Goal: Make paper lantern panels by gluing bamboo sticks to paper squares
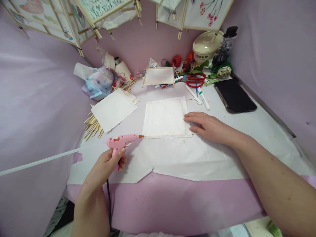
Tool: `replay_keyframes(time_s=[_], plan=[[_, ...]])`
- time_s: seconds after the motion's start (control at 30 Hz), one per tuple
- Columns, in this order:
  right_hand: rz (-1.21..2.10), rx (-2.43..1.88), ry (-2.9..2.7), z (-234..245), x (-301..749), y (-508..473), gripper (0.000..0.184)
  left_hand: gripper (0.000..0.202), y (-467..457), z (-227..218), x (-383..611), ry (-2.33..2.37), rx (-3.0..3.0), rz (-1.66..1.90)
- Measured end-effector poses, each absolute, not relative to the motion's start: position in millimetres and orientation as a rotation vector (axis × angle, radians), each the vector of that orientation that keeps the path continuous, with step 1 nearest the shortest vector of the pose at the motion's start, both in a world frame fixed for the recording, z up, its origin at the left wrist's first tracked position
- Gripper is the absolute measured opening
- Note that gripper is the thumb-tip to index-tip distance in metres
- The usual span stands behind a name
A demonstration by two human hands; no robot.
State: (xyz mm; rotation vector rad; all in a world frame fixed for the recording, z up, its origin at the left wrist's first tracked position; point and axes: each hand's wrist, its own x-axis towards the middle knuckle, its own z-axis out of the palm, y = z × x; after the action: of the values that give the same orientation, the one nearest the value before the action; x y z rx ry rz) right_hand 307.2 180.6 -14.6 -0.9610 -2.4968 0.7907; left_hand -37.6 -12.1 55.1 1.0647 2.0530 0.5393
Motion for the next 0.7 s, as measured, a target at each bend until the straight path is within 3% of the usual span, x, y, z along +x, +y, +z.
replay_keyframes(time_s=[0.4,0.7], plan=[[0.806,-0.962,-2.471,-12.6,305.7,180.4,0.045,0.048,-10.0,56.1,-32.2,2.168,1.166,0.530],[0.768,-0.958,-2.507,-14.1,306.0,181.0,0.044,0.044,-11.7,52.5,-34.5,2.128,1.091,0.911]])
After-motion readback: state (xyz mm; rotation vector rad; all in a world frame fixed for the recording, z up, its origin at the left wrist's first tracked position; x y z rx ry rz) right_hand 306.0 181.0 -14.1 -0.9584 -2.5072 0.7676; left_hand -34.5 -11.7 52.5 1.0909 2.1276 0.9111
